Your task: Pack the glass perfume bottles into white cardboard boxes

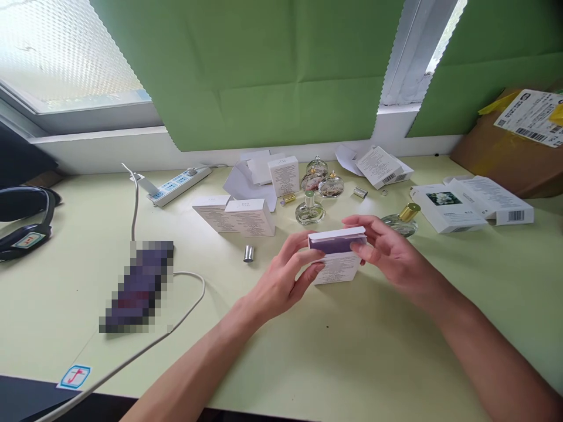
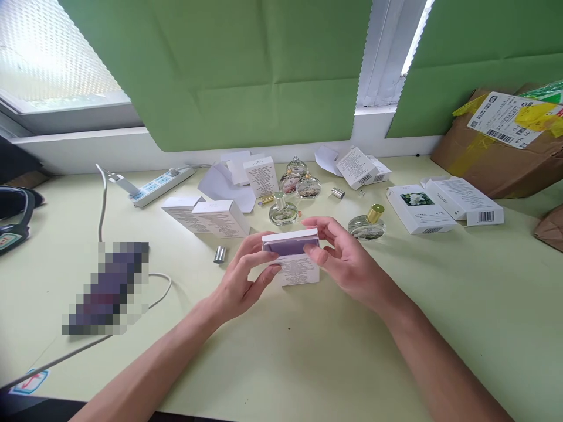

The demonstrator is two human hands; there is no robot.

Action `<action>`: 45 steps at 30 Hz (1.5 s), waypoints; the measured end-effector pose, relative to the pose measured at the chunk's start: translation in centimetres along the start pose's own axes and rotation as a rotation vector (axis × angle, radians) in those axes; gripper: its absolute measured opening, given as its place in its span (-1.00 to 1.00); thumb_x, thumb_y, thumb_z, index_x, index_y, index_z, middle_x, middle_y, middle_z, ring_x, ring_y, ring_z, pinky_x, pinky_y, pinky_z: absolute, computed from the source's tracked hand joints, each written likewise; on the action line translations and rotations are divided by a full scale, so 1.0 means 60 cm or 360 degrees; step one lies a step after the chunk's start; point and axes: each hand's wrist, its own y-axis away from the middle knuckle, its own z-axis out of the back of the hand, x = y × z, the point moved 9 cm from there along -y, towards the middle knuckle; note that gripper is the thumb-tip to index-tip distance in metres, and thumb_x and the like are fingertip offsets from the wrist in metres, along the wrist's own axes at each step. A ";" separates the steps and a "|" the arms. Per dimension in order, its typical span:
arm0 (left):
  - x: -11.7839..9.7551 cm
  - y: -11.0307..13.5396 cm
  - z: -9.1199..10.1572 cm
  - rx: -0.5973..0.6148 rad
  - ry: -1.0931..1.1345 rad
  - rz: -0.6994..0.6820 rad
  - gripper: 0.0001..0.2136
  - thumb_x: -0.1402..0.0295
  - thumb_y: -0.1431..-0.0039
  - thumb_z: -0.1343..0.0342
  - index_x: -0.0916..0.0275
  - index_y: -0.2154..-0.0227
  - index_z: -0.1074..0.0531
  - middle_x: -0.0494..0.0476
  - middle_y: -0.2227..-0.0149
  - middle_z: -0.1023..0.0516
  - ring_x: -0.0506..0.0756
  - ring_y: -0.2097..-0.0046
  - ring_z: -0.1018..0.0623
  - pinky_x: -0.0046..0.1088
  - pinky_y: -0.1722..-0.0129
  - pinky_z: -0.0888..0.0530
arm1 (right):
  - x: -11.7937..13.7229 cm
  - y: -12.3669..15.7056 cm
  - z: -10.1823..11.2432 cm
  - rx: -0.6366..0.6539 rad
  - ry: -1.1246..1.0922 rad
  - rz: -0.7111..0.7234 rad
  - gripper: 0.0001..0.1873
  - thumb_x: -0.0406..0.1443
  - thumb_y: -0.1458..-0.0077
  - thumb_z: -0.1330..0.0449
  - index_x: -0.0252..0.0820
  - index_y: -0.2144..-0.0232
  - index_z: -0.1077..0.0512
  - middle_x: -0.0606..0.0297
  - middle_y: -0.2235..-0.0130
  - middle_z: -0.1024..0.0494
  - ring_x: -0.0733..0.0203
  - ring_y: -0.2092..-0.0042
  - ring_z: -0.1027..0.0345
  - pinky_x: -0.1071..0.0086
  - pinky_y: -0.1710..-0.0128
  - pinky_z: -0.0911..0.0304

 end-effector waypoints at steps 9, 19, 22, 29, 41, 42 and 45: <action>0.001 0.000 0.002 0.0001 -0.0038 0.0011 -0.60 0.55 -0.34 0.00 0.08 -0.17 -0.30 0.29 -0.21 -0.19 0.21 -0.19 -0.42 -0.08 -0.08 -0.59 | 0.004 -0.006 0.003 0.0010 0.0013 0.0061 -0.67 -0.06 -0.24 -0.20 0.02 -0.01 -0.40 0.30 0.16 -0.50 0.26 0.31 -0.34 0.39 0.39 -0.35; 0.004 0.002 0.002 -0.0014 0.0077 -0.0011 -0.56 0.62 -0.30 -0.04 0.11 -0.16 -0.32 0.31 -0.20 -0.19 0.17 -0.13 -0.47 -0.13 -0.06 -0.59 | -0.016 -0.008 -0.019 0.0199 -0.0182 -0.0090 -0.60 -0.09 -0.23 -0.23 0.02 -0.08 -0.35 0.26 0.07 -0.55 0.16 0.15 -0.44 0.28 0.33 -0.56; 0.006 0.002 0.001 -0.0004 0.0092 0.0002 -0.57 0.62 -0.29 -0.04 0.12 -0.16 -0.33 0.30 -0.18 -0.21 0.17 -0.14 -0.46 -0.15 -0.05 -0.59 | -0.018 -0.006 -0.022 0.0208 -0.0226 -0.0144 -0.61 -0.10 -0.22 -0.24 0.04 -0.07 -0.35 0.28 0.06 -0.55 0.13 0.09 -0.46 0.21 0.23 -0.57; 0.002 -0.001 0.000 0.0001 0.0098 -0.0007 -0.64 0.63 -0.29 -0.04 0.16 -0.07 -0.38 0.27 -0.10 -0.26 0.12 -0.07 -0.47 -0.21 0.01 -0.60 | -0.017 0.000 -0.027 0.0251 -0.0285 -0.0178 -0.62 -0.13 -0.24 -0.24 0.08 -0.07 -0.33 0.29 -0.07 -0.49 0.10 -0.07 -0.41 0.11 0.04 -0.52; 0.006 0.003 0.003 -0.0053 0.0109 0.0005 -0.57 0.67 -0.29 0.01 0.12 -0.13 -0.35 0.28 -0.17 -0.23 0.15 -0.12 -0.47 -0.17 -0.01 -0.61 | 0.112 0.045 0.015 -0.0429 0.0970 0.1094 -0.82 -0.41 -0.11 -0.33 -0.03 0.25 -0.51 0.26 0.10 -0.40 0.26 0.27 -0.34 0.32 0.37 -0.36; 0.006 0.002 0.004 -0.0057 0.0122 -0.0004 -0.56 0.67 -0.29 0.02 0.11 -0.14 -0.35 0.28 -0.18 -0.22 0.14 -0.12 -0.47 -0.17 -0.01 -0.61 | 0.114 0.047 0.009 -0.0422 0.1087 0.1134 -0.81 -0.42 -0.13 -0.31 -0.03 0.23 -0.52 0.24 0.10 -0.40 0.28 0.29 -0.34 0.31 0.35 -0.36; 0.006 0.002 0.005 -0.0074 0.0151 -0.0036 -0.53 0.68 -0.29 0.02 0.09 -0.16 -0.35 0.28 -0.20 -0.21 0.16 -0.14 -0.46 -0.17 -0.01 -0.62 | 0.117 0.052 0.002 -0.0469 0.1250 0.1211 -0.78 -0.44 -0.15 -0.29 -0.05 0.18 -0.54 0.21 0.10 -0.41 0.26 0.28 -0.38 0.31 0.37 -0.36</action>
